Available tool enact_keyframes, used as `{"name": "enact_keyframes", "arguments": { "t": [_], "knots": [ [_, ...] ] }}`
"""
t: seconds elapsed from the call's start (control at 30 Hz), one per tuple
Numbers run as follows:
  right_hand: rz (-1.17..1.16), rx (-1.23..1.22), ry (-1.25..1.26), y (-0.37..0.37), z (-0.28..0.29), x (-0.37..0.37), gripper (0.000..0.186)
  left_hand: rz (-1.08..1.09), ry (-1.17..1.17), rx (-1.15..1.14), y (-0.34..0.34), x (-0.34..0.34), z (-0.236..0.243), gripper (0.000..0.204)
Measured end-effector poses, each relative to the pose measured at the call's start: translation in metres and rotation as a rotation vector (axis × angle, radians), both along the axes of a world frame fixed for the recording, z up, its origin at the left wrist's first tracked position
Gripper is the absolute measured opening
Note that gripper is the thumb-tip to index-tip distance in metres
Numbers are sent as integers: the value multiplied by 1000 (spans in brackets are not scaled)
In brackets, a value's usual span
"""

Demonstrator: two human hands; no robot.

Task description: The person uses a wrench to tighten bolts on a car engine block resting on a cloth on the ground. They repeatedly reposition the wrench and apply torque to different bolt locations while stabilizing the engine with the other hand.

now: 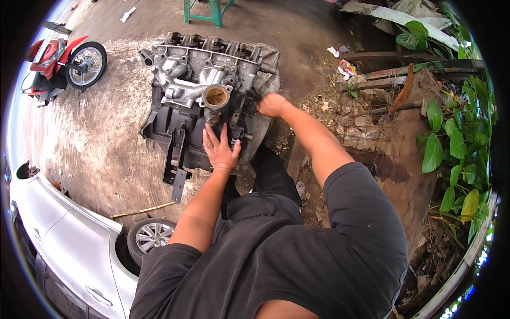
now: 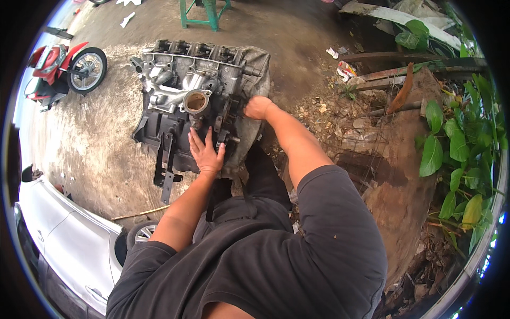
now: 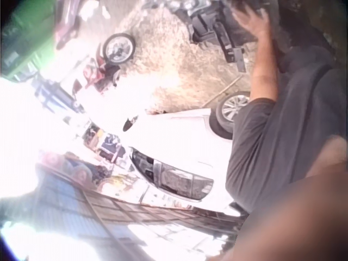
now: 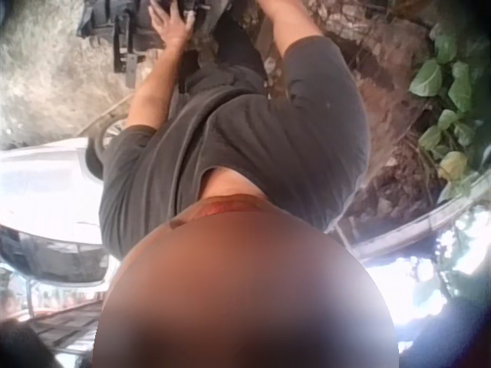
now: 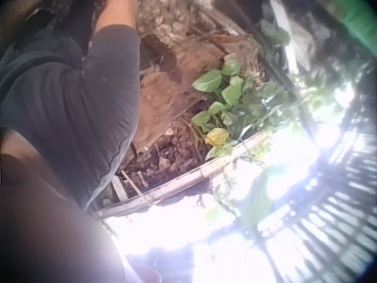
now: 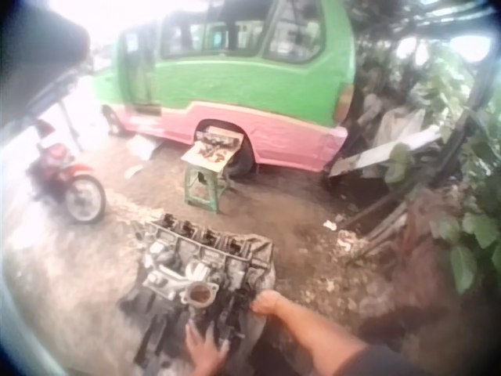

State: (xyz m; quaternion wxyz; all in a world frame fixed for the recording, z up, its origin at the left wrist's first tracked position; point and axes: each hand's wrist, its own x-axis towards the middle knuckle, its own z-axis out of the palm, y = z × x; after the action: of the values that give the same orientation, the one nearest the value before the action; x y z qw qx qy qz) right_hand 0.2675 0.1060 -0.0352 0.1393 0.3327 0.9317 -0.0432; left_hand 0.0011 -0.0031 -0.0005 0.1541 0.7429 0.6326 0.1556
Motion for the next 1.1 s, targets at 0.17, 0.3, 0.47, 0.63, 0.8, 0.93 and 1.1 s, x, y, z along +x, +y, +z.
{"name": "enact_keyframes", "arguments": {
  "t": [0.17, 0.3, 0.47, 0.63, 0.8, 0.93, 1.1],
  "knots": [
    [-55, -59, -40, 0, 8, -5, 24, 1, 15, 21, 0, 0, -3, 68],
    [-92, -69, -209, 1, 28, -17, 29, -3, 7, 19, 0, -2, -4, 68],
    [-177, -134, -193, 8, 45, -13, 42, -3, -5, 24, -1, -2, -5, 69],
    [-111, -182, -130, 14, 32, -6, 51, -2, -14, 18, -1, -2, -4, 69],
    [-116, -191, -91, 16, 21, 1, 51, -1, -11, 7, -2, -1, -3, 68],
    [-93, -208, -121, 21, 18, 4, 53, 6, 2, -7, -1, 0, -4, 69],
    [-75, -248, -160, 27, 16, 7, 58, 12, 9, 16, -1, 0, -5, 69]
  ]
}}
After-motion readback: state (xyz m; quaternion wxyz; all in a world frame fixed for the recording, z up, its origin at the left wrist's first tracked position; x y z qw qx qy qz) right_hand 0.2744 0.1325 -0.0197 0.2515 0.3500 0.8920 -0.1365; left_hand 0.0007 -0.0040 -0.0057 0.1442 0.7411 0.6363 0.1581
